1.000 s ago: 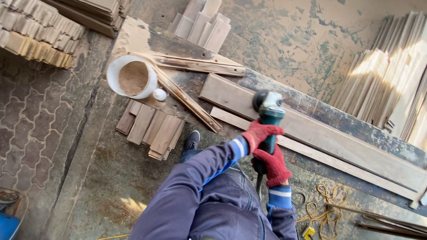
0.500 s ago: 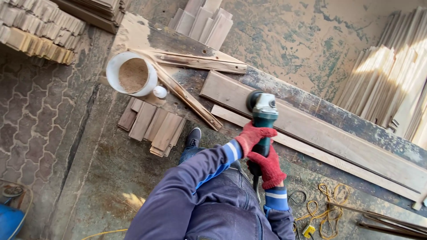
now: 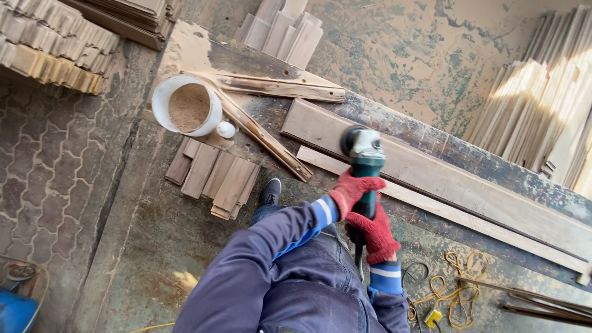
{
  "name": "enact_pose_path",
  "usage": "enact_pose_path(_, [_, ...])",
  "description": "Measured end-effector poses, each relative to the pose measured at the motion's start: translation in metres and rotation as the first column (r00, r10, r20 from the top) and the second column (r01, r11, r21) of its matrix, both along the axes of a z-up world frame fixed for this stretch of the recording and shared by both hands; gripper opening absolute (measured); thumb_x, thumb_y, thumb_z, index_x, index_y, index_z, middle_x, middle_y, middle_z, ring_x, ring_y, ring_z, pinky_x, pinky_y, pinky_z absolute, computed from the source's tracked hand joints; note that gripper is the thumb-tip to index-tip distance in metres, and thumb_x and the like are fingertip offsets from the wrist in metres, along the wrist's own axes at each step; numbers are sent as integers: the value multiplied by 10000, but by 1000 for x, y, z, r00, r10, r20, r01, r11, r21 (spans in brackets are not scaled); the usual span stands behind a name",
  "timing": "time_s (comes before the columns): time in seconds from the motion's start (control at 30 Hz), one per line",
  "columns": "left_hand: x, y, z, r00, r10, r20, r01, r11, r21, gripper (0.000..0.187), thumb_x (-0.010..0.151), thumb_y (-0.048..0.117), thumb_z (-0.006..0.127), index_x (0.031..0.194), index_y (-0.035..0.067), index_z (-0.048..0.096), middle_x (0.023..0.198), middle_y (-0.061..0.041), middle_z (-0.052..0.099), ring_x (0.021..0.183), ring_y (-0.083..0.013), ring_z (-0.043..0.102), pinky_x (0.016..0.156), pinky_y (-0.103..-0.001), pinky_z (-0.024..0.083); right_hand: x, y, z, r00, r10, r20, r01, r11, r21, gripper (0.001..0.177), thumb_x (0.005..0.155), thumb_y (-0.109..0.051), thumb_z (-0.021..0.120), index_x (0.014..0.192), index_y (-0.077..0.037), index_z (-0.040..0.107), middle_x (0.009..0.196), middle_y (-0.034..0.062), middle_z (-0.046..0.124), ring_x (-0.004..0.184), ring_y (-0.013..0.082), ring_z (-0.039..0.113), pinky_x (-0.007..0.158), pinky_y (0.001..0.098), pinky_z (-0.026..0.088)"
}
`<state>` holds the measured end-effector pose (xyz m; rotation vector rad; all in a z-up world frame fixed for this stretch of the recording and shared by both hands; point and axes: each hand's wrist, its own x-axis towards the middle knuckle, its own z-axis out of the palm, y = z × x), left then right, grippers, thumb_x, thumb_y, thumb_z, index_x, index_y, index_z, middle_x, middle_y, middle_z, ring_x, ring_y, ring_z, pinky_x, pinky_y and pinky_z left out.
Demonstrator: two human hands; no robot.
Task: Sanding a long piece of wood using a handheld angle grinder with a sanding attachment.
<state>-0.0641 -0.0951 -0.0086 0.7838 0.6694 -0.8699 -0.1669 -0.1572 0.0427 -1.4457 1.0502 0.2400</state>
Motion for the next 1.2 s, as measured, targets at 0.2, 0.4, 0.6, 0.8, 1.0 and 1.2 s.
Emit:
enact_pose_path(0.2, [-25, -76, -14, 953, -287, 98, 289, 957, -10, 712, 530, 63, 946, 1170, 45, 636, 823, -156, 701, 699, -324, 741, 630, -452, 658, -40, -33, -3, 969, -240, 60, 242, 970, -18, 470, 665, -77, 896, 1002, -6, 577, 738, 262, 641, 580, 437, 699, 453, 561, 589])
enact_pose_path(0.4, [-30, -87, -18, 901, -413, 132, 412, 910, 36, 812, 505, 131, 967, 1241, 56, 633, 934, -165, 718, 816, -343, 742, 731, -503, 656, -46, -35, 0, 950, -305, 71, 306, 952, -7, 443, 683, -78, 878, 999, -8, 575, 759, 266, 658, 579, 440, 702, 444, 554, 580])
enact_pose_path(0.6, [-13, -19, 2, 978, -194, 82, 192, 981, 23, 736, 509, 58, 965, 1163, 11, 631, 793, -164, 690, 669, -316, 740, 609, -400, 667, -18, 4, 10, 986, -164, 29, 165, 986, -21, 472, 634, -49, 907, 982, 24, 597, 726, 280, 635, 576, 456, 695, 442, 562, 574])
enact_pose_path(0.8, [2, 45, -2, 999, 1, 39, -3, 998, 58, 661, 547, 36, 956, 1128, -6, 644, 765, -175, 692, 663, -318, 747, 589, -407, 673, 17, 48, 21, 999, 9, -35, -9, 1000, -2, 488, 624, -55, 921, 981, 44, 603, 709, 269, 623, 575, 439, 697, 461, 547, 589])
enact_pose_path(1.0, [24, 99, -14, 979, 205, -10, -205, 979, 20, 611, 565, 19, 971, 1084, -21, 651, 698, -188, 675, 600, -344, 738, 535, -449, 658, 47, 89, 23, 980, 194, -42, -193, 981, 33, 483, 605, -60, 939, 957, 41, 625, 679, 253, 617, 548, 393, 689, 445, 496, 600])
enact_pose_path(1.2, [36, 136, 2, 953, 302, -37, -300, 953, 32, 588, 603, 47, 953, 1101, -2, 644, 722, -190, 676, 640, -338, 743, 574, -461, 659, 68, 112, 26, 954, 296, -44, -294, 955, 37, 493, 597, -67, 951, 964, 32, 638, 681, 246, 615, 548, 379, 687, 450, 476, 606])
